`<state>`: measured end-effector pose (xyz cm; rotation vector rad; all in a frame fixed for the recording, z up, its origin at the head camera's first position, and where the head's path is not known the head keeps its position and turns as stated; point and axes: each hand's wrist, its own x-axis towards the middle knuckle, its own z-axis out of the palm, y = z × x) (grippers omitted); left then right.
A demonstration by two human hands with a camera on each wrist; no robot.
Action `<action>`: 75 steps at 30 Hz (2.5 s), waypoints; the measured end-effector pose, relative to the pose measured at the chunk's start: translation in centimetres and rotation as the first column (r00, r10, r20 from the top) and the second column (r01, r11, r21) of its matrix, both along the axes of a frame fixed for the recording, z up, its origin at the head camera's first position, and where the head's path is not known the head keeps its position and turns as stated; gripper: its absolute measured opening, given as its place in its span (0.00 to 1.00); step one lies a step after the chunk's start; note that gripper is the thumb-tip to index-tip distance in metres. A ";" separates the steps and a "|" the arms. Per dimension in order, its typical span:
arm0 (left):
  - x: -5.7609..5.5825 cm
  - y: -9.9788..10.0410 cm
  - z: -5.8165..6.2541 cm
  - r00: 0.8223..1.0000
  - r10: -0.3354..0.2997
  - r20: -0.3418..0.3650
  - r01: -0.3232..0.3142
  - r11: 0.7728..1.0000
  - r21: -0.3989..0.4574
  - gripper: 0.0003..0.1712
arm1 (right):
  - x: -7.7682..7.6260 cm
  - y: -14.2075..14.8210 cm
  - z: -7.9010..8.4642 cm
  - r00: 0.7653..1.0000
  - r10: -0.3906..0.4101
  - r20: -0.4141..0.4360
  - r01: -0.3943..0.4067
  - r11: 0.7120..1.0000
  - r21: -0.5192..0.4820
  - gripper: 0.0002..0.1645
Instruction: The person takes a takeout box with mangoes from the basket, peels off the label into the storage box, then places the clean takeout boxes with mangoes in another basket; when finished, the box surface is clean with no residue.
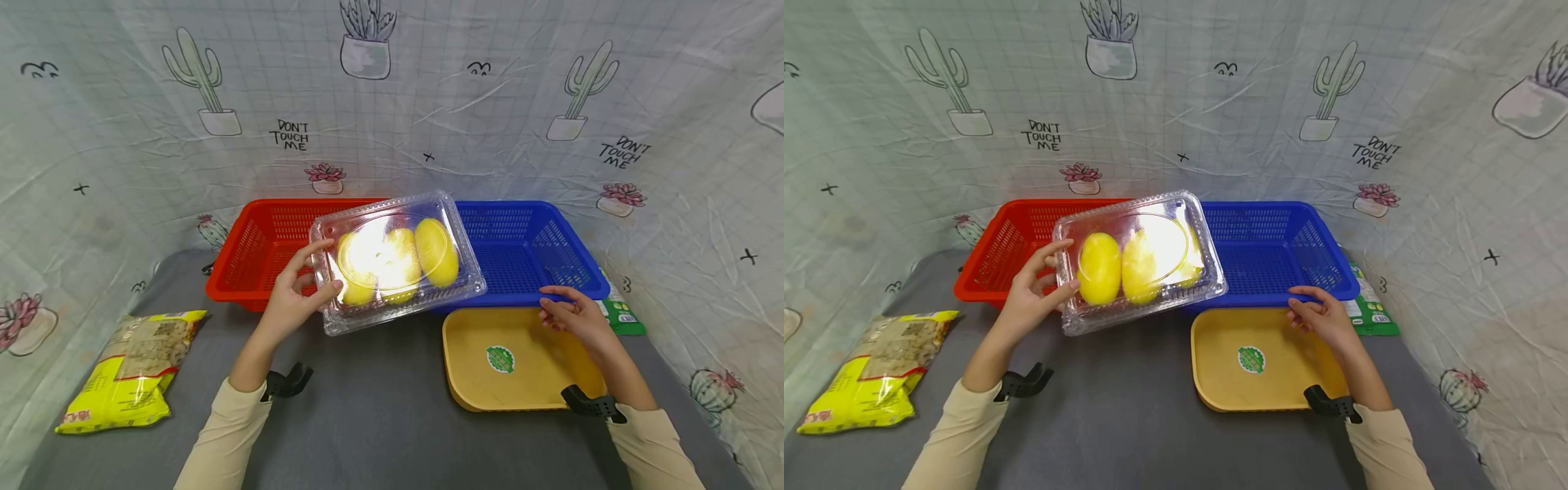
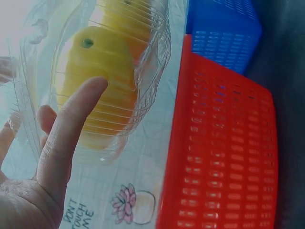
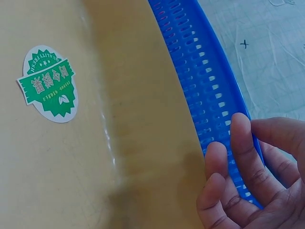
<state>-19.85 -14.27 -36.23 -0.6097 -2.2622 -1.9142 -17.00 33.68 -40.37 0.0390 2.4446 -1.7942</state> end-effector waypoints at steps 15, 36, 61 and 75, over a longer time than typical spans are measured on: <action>-1.8 2.5 0.6 0.997 -0.046 -0.060 0.048 0.998 0.030 0.34 | -0.2 -0.2 0.0 1.000 -0.015 -0.016 0.016 1.000 0.016 0.11; -5.2 6.4 0.2 0.988 -0.141 0.065 0.137 0.989 0.061 0.35 | -0.3 -0.1 -0.2 0.999 -0.035 0.000 0.035 0.999 0.002 0.18; -8.3 12.2 -0.9 0.982 -0.169 0.081 0.164 0.984 0.068 0.34 | -0.2 0.0 -0.1 0.999 -0.038 0.004 0.038 0.998 -0.041 0.16; -9.2 14.7 -1.5 0.975 -0.201 0.093 0.197 0.979 0.055 0.33 | -0.3 0.2 -0.3 1.000 -0.018 -0.014 0.017 0.998 -0.066 0.14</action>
